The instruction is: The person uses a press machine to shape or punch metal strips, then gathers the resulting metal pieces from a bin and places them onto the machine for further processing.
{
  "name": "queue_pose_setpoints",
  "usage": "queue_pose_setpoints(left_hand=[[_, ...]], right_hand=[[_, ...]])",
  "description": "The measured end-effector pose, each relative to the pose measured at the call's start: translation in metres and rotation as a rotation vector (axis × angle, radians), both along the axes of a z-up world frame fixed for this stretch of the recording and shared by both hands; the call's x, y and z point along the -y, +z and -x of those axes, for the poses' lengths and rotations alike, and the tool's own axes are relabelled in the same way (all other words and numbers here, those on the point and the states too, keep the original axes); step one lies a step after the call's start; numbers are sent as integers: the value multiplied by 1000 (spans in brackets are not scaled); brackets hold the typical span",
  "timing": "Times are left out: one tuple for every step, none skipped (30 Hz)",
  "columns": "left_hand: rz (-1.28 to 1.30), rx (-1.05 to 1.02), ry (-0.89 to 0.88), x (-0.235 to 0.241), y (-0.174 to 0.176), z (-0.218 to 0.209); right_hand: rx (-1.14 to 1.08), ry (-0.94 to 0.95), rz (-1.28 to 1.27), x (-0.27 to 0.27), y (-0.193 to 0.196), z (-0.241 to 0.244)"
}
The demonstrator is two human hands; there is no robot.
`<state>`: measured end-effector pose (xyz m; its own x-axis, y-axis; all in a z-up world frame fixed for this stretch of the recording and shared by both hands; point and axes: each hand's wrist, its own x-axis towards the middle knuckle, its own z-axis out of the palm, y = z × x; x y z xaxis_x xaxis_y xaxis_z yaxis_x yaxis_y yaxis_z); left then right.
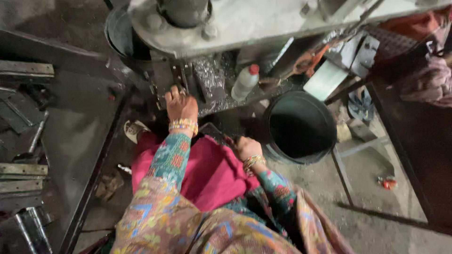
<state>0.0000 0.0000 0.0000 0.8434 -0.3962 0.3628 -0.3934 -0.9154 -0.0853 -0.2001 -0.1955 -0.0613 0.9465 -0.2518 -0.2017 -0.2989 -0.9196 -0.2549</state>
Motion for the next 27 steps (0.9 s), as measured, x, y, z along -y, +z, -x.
queue_pose_setpoints(left_hand=[[1, 10, -2, -4, 10, 0], [1, 21, -4, -8, 18, 1], [9, 30, -35, -5, 22, 2], [9, -25, -37, -2, 23, 4], [9, -70, -17, -1, 29, 1], [10, -115, 3, 0, 33, -4], [8, -124, 12, 2, 32, -4], [5, -133, 22, 7, 31, -11], [2, -134, 34, 10, 31, -18], [11, -121, 58, 10, 29, -20], [24, -103, 78, 14, 28, -23], [38, -85, 99, 16, 26, -25], [41, -56, 84, 14, 22, -22], [44, -26, 69, 7, 18, -18], [50, 11, 62, 3, 18, -17], [59, -16, 43, 4, 19, -16], [63, -45, 31, 0, 21, -15], [68, -74, 19, -5, 25, -14], [15, -73, 8, -3, 32, -20], [-37, -71, -2, 0, 39, -28], [-96, -83, -6, -2, 44, -31], [-94, -93, 23, -2, 50, -39], [-95, -113, 49, -1, 52, -46], [-98, -133, 74, -1, 52, -48], [-111, -97, 76, 0, 54, -54], [-124, -61, 78, 2, 54, -58], [-137, -37, 84, 2, 51, -54]], right_hand=[[-25, -40, -53, -3, 20, -13], [-50, -80, -105, -7, 39, -23], [-75, -150, -150, -10, 56, -24], [-82, -141, -109, -14, 72, -23], [-82, -110, -68, -19, 90, -30], [-81, -79, -26, -22, 105, -38], [-12, -45, 20, -25, 112, -41], [58, -11, 66, -24, 115, -51], [136, 25, 112, -23, 113, -59], [105, -3, 104, -23, 104, -54], [80, -34, 101, -21, 91, -46], [54, -65, 98, -18, 75, -38], [56, -65, 53, -16, 58, -24], [59, -64, 9, -16, 44, -9], [70, -57, -34, -14, 36, -5], [-7, -75, -78, -10, 34, -9], [-87, -86, -127, -10, 39, -15], [-167, -98, -175, -12, 50, -19], [-118, -75, -108, -14, 65, -23], [-69, -52, -41, -19, 82, -27], [-34, -25, 21, -27, 99, -26], [8, -5, 55, -31, 114, -34], [41, 11, 87, -31, 125, -44], [73, 26, 118, -31, 131, -48], [65, 33, 90, -29, 134, -48], [57, 41, 61, -25, 132, -47], [38, 54, 33, -23, 124, -39]])
